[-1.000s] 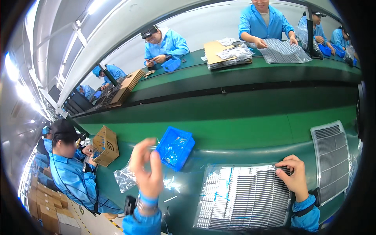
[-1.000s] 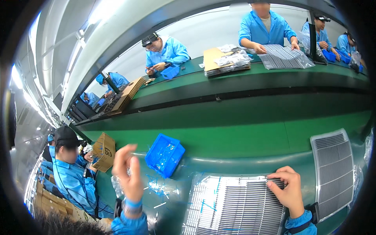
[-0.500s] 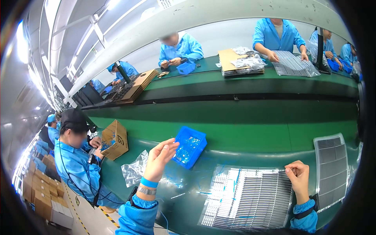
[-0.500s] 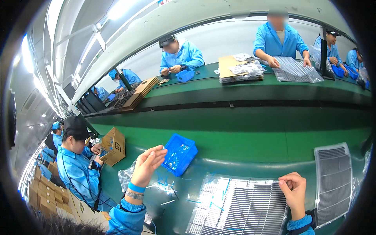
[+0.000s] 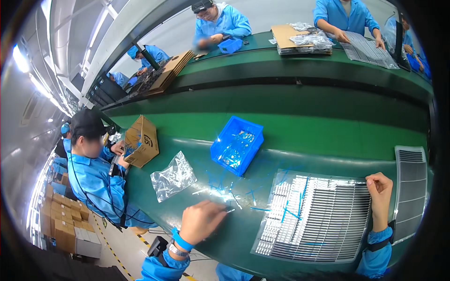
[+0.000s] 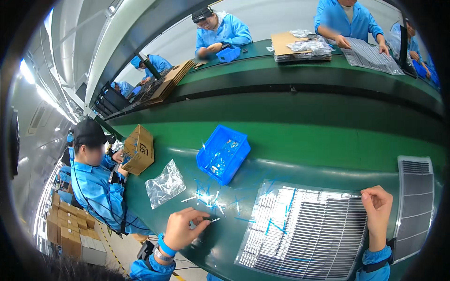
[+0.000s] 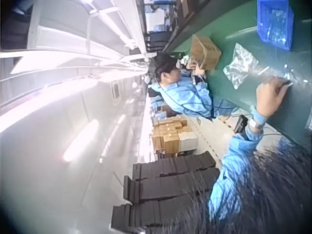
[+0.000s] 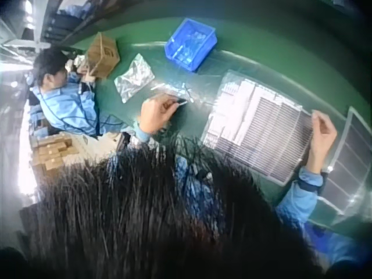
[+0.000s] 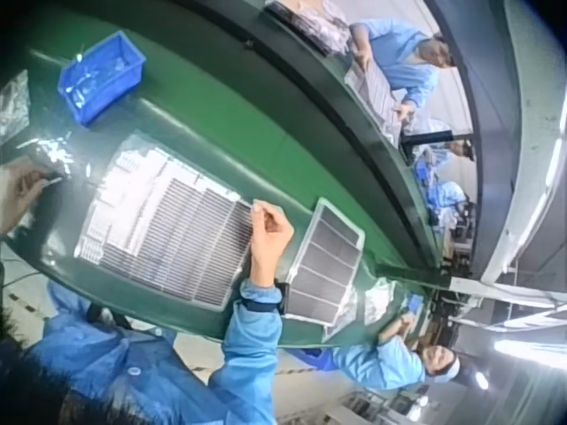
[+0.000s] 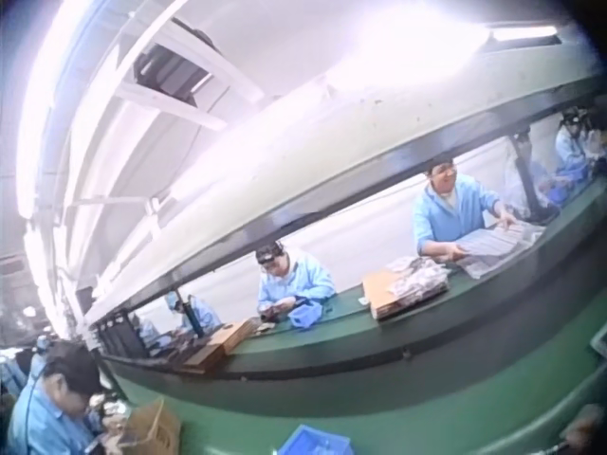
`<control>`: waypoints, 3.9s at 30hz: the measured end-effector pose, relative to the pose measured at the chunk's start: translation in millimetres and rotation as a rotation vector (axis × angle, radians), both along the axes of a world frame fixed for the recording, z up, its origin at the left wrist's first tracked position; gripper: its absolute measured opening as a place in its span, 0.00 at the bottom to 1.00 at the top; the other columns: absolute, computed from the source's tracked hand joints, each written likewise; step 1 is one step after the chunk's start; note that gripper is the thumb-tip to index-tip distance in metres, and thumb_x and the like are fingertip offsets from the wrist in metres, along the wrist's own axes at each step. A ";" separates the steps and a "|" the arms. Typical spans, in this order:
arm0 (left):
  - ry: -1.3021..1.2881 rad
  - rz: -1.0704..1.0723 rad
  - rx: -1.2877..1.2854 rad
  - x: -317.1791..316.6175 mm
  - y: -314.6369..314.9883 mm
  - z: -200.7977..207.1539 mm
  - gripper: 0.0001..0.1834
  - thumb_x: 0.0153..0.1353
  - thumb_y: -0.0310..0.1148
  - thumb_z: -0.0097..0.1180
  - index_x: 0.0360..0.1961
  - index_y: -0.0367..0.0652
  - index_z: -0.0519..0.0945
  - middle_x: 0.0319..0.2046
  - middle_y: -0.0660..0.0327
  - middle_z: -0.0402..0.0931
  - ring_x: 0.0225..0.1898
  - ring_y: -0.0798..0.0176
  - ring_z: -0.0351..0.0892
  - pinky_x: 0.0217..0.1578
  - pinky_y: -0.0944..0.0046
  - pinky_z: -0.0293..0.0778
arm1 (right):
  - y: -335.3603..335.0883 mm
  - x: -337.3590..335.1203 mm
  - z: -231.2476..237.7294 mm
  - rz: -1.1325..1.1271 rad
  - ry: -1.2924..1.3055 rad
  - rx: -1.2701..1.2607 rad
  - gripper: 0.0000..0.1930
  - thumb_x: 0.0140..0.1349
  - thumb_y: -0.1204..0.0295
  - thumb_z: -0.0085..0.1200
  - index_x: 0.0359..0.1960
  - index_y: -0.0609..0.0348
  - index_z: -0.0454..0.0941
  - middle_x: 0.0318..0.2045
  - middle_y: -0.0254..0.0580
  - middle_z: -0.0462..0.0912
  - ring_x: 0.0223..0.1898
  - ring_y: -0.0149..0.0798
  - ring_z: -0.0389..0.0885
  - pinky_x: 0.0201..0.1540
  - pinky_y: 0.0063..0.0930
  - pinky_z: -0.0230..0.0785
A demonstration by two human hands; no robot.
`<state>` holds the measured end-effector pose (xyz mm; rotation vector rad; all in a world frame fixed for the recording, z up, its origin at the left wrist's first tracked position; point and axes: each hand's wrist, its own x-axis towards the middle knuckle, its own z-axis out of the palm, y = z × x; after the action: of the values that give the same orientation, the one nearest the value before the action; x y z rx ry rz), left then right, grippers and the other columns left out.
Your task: Manually assemble small electronic components onto a grid-like panel at a manufacturing workstation.
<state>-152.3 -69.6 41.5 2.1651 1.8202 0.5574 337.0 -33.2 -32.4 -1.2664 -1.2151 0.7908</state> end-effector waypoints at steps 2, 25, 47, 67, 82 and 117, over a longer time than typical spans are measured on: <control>0.031 0.044 0.007 0.2 -8.4 -13.5 0.07 0.55 0.31 0.71 0.35 0.44 0.88 0.26 0.61 0.81 0.24 0.62 0.82 0.27 0.63 0.76 | -0.7 -0.3 -0.1 0.003 -0.010 -0.020 0.03 0.65 0.78 0.61 0.37 0.65 0.83 0.31 0.33 0.78 0.32 0.24 0.71 0.37 0.20 0.61; 0.200 -0.032 0.166 7.5 -19.6 -37.5 0.10 0.56 0.21 0.63 0.39 0.41 0.77 0.33 0.55 0.77 0.36 0.48 0.76 0.39 0.51 0.70 | -4.2 -6.7 4.6 0.023 -0.098 -0.031 0.04 0.63 0.79 0.63 0.37 0.67 0.84 0.29 0.30 0.74 0.28 0.20 0.68 0.30 0.16 0.57; -0.736 -0.602 -0.378 174.6 48.0 -10.3 0.15 0.67 0.21 0.55 0.54 0.36 0.73 0.34 0.58 0.78 0.35 0.63 0.81 0.37 0.64 0.77 | -38.4 -90.2 60.5 0.312 -0.365 -0.008 0.05 0.60 0.75 0.68 0.37 0.59 0.87 0.31 0.38 0.86 0.29 0.30 0.84 0.30 0.23 0.75; -0.745 -0.502 -0.361 175.5 53.7 -31.1 0.05 0.61 0.28 0.67 0.35 0.39 0.84 0.29 0.55 0.81 0.31 0.53 0.84 0.31 0.59 0.78 | -28.4 -94.4 47.0 0.356 -0.338 -0.122 0.04 0.61 0.77 0.65 0.37 0.62 0.85 0.31 0.41 0.86 0.29 0.32 0.83 0.32 0.24 0.75; -0.792 -0.485 -0.447 176.7 56.1 -32.4 0.06 0.59 0.30 0.69 0.32 0.39 0.85 0.26 0.56 0.82 0.25 0.57 0.81 0.27 0.62 0.75 | -28.9 -89.0 43.3 0.462 -0.273 -0.153 0.04 0.65 0.77 0.62 0.40 0.62 0.84 0.33 0.39 0.84 0.29 0.30 0.80 0.31 0.23 0.72; -1.178 -0.554 -0.574 175.0 42.4 -43.5 0.04 0.66 0.22 0.62 0.39 0.33 0.83 0.39 0.56 0.86 0.42 0.66 0.86 0.47 0.65 0.80 | -34.6 -82.4 37.7 0.242 -0.066 0.014 0.06 0.66 0.79 0.59 0.43 0.64 0.83 0.37 0.43 0.83 0.35 0.30 0.80 0.35 0.22 0.73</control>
<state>22.7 -27.2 -2.0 1.3138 0.5965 0.7859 254.5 -67.8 5.3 -1.1553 -1.4435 0.9183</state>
